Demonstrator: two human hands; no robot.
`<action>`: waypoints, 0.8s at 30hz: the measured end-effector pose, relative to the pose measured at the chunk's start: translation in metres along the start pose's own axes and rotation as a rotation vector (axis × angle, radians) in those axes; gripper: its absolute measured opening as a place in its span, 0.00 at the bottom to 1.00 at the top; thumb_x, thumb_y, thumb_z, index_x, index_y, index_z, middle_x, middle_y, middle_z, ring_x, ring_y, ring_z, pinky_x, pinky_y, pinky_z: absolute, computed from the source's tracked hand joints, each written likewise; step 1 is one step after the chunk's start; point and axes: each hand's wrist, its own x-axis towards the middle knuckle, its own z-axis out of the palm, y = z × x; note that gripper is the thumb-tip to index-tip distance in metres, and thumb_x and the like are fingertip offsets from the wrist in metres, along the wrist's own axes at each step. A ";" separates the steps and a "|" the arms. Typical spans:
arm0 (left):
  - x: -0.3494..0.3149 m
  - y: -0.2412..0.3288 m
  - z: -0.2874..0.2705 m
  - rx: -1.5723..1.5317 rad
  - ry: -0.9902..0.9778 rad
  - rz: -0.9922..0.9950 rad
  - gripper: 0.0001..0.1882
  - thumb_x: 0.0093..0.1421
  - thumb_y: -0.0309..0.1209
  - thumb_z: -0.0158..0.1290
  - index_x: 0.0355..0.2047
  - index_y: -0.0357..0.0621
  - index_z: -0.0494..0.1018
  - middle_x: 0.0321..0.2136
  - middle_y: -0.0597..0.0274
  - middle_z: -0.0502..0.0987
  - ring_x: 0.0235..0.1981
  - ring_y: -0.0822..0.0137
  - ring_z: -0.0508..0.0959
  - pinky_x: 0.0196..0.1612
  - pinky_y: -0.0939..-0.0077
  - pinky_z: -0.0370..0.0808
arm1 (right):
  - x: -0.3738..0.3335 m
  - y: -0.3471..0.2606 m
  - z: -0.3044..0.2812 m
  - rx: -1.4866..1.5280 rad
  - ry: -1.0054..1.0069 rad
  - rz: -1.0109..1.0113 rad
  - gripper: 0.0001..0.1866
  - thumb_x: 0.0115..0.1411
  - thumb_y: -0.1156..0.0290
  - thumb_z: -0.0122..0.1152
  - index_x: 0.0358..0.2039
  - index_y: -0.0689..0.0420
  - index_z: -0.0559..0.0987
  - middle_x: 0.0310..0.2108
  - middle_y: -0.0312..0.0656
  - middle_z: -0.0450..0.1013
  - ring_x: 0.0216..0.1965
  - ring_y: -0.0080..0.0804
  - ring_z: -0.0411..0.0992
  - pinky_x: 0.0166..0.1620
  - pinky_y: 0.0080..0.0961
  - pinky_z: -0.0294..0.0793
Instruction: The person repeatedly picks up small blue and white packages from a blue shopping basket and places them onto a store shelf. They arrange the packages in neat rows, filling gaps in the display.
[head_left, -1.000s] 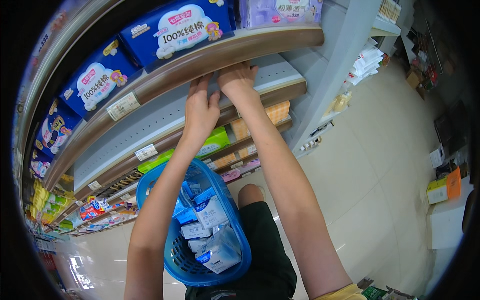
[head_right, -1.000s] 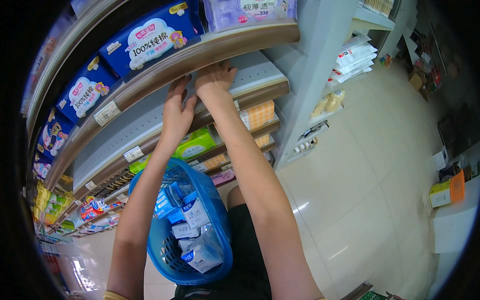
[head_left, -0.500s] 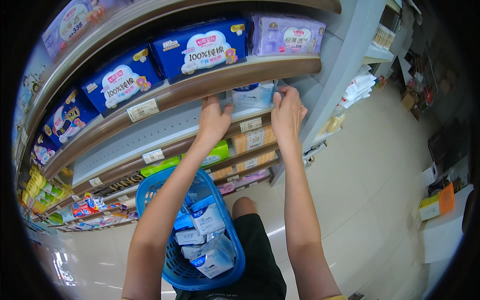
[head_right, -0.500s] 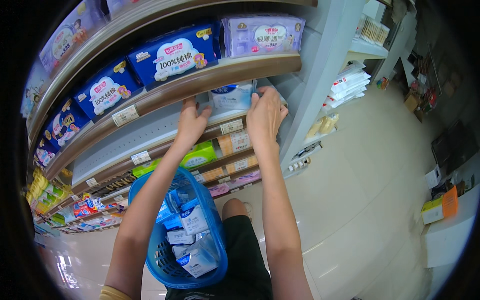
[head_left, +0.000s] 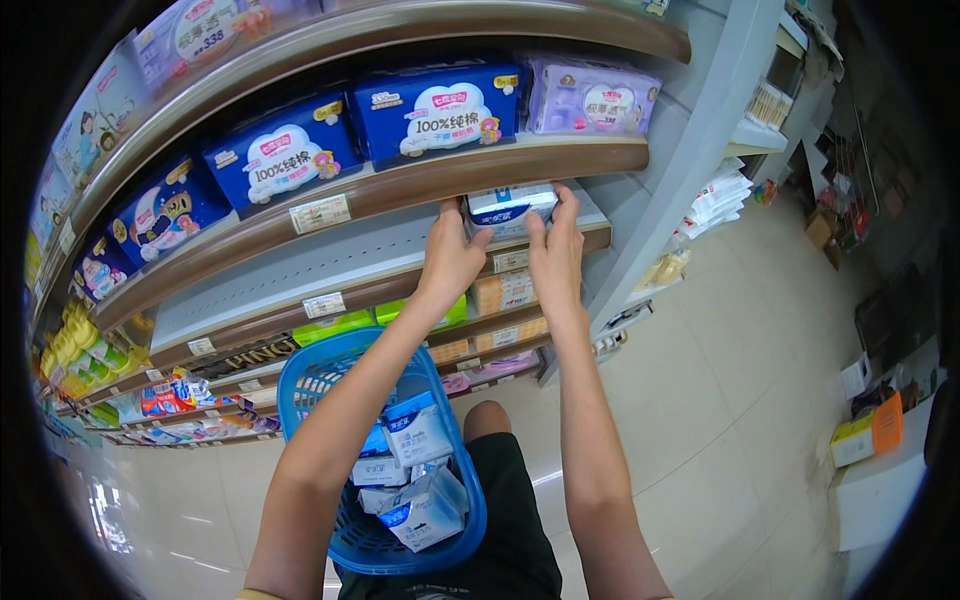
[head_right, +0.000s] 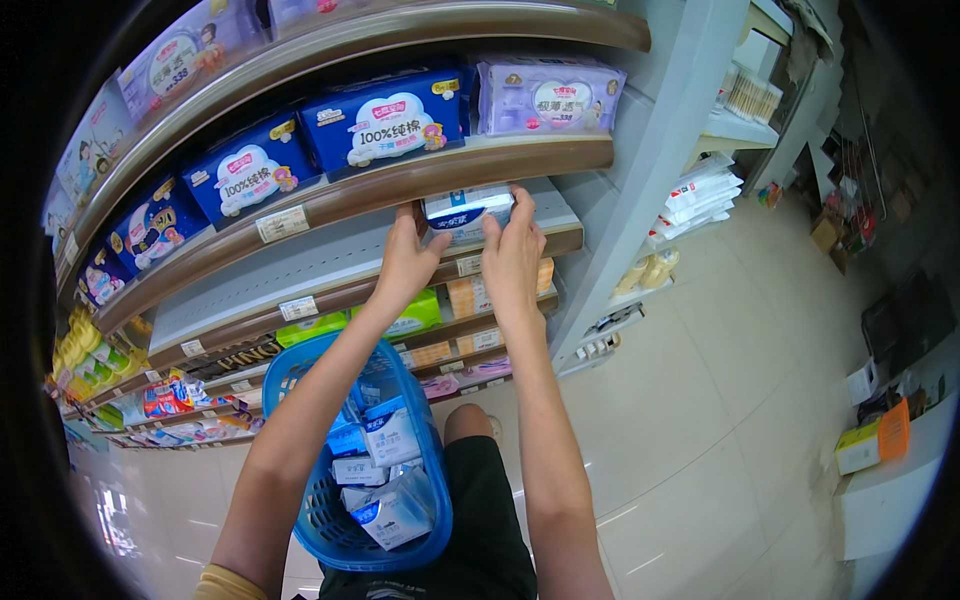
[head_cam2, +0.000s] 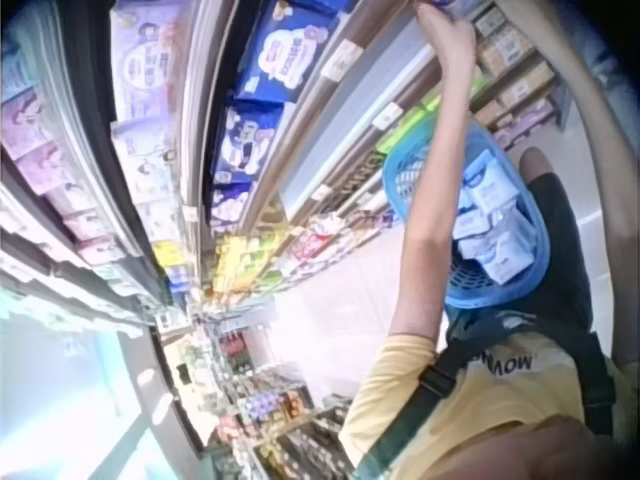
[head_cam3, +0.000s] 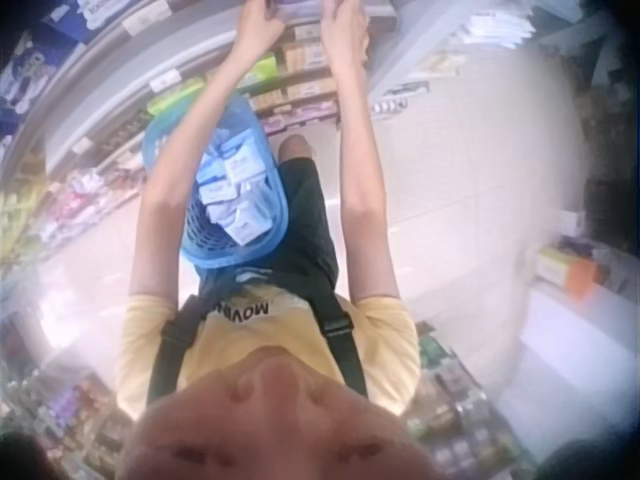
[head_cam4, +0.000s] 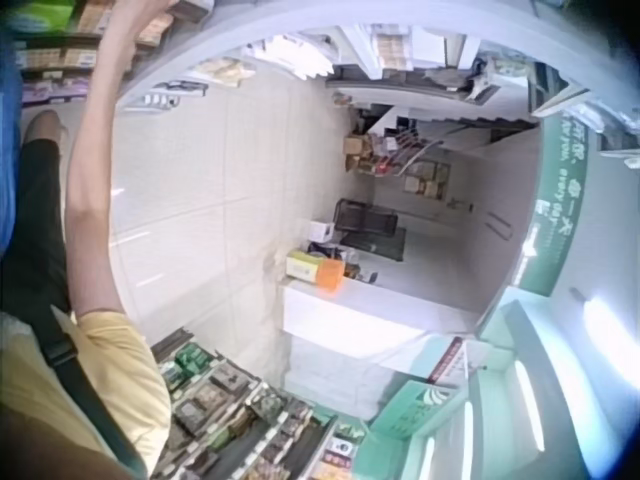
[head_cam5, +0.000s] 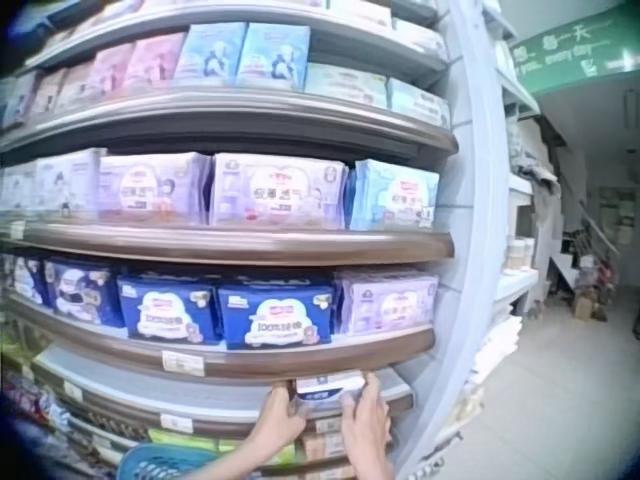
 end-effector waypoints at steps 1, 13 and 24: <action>-0.006 -0.004 0.001 -0.088 0.046 0.047 0.35 0.58 0.18 0.60 0.64 0.30 0.59 0.50 0.44 0.77 0.55 0.57 0.78 0.57 0.68 0.73 | -0.002 -0.004 0.002 0.057 0.013 -0.028 0.25 0.68 0.74 0.53 0.64 0.62 0.60 0.50 0.65 0.73 0.51 0.62 0.72 0.62 0.48 0.62; -0.063 0.012 -0.057 -0.034 0.216 0.251 0.40 0.57 0.32 0.66 0.65 0.33 0.60 0.55 0.45 0.68 0.55 0.48 0.74 0.54 0.64 0.73 | -0.051 -0.068 0.006 0.326 -0.082 0.103 0.41 0.53 0.75 0.74 0.66 0.58 0.65 0.51 0.53 0.77 0.53 0.42 0.77 0.53 0.35 0.75; -0.189 0.028 -0.143 -0.001 0.093 0.109 0.34 0.65 0.37 0.60 0.69 0.47 0.61 0.50 0.45 0.70 0.50 0.51 0.76 0.50 0.64 0.75 | -0.155 -0.120 -0.007 0.207 -0.306 0.116 0.31 0.62 0.61 0.69 0.61 0.61 0.71 0.48 0.51 0.76 0.44 0.42 0.78 0.43 0.34 0.78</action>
